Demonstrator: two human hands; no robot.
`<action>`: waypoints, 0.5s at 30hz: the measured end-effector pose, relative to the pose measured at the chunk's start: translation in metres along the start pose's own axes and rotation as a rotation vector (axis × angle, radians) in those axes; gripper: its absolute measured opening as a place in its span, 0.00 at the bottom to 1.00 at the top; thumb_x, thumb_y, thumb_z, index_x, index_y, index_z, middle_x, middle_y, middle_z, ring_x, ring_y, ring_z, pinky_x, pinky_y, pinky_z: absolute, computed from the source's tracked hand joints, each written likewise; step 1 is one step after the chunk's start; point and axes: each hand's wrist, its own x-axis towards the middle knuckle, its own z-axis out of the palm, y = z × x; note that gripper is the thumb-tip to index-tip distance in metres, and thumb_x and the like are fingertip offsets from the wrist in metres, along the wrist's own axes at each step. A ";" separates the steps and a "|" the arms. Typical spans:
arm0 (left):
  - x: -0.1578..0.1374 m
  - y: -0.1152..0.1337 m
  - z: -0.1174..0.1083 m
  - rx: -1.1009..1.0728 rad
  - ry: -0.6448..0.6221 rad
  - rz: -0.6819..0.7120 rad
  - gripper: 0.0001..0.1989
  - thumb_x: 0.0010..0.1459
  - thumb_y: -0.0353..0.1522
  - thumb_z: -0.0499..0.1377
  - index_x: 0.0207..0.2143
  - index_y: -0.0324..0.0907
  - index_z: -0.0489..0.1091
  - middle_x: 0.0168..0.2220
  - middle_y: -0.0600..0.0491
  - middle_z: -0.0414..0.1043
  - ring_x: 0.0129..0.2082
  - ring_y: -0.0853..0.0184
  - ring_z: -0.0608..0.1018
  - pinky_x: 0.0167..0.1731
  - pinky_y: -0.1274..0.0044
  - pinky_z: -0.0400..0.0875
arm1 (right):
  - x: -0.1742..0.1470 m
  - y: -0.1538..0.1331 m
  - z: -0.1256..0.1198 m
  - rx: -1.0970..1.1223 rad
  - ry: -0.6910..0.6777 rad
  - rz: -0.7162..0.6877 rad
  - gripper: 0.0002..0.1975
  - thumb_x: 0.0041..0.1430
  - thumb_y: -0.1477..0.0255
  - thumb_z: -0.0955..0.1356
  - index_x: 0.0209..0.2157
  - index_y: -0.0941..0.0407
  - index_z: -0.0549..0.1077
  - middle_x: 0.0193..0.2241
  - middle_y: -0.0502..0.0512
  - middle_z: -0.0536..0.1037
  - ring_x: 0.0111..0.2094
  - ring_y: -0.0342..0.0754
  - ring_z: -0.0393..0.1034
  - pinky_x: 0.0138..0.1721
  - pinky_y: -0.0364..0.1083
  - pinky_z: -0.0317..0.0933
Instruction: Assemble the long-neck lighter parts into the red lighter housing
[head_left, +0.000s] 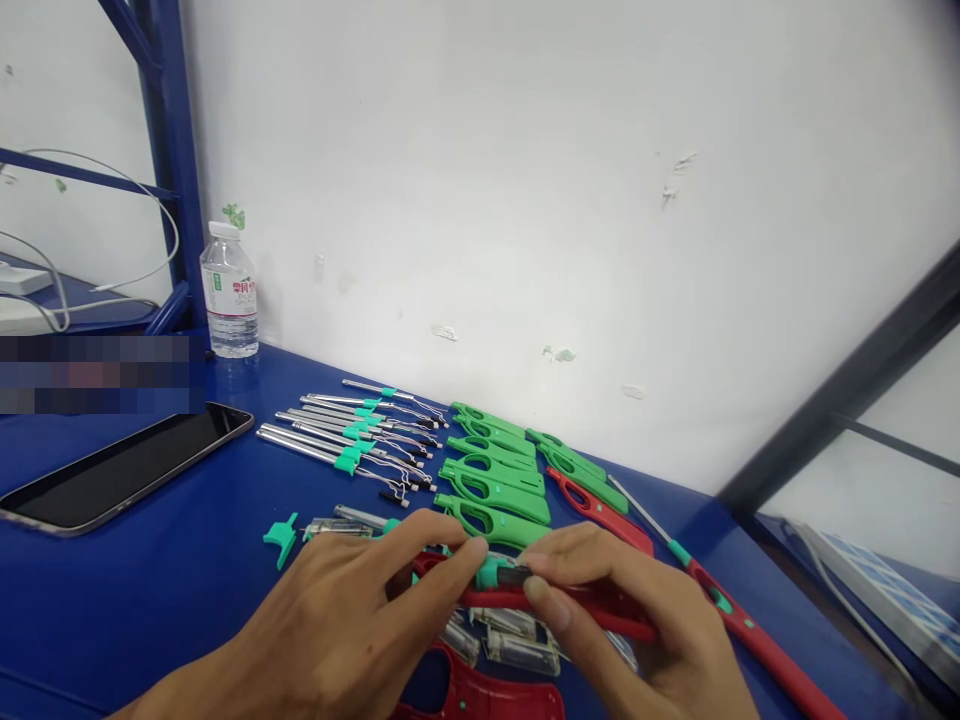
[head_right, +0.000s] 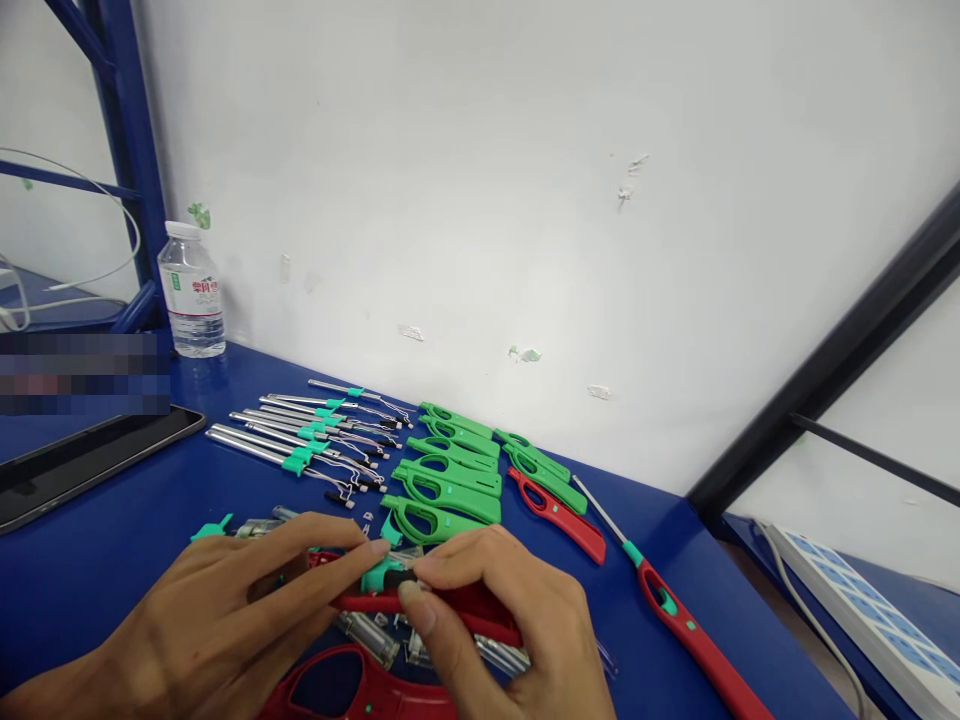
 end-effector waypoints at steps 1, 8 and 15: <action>-0.001 0.000 0.001 -0.010 -0.008 0.000 0.23 0.84 0.20 0.48 0.69 0.46 0.73 0.52 0.54 0.89 0.33 0.71 0.89 0.26 0.72 0.74 | 0.000 0.000 0.001 0.005 -0.012 0.008 0.06 0.77 0.58 0.85 0.43 0.37 0.90 0.39 0.40 0.97 0.38 0.49 0.98 0.44 0.35 0.87; 0.000 0.003 0.004 -0.015 0.049 -0.016 0.20 0.91 0.25 0.46 0.67 0.45 0.75 0.52 0.52 0.88 0.37 0.71 0.90 0.29 0.72 0.73 | -0.002 0.004 0.003 0.080 -0.065 0.036 0.08 0.77 0.63 0.86 0.43 0.40 0.87 0.39 0.40 0.95 0.37 0.47 0.95 0.44 0.34 0.85; 0.008 0.006 0.001 -0.002 0.044 -0.038 0.19 0.93 0.26 0.45 0.66 0.45 0.74 0.52 0.53 0.88 0.39 0.73 0.90 0.31 0.74 0.74 | 0.002 0.003 0.003 0.116 -0.078 0.024 0.06 0.78 0.64 0.85 0.44 0.40 0.89 0.40 0.41 0.96 0.40 0.47 0.96 0.45 0.35 0.86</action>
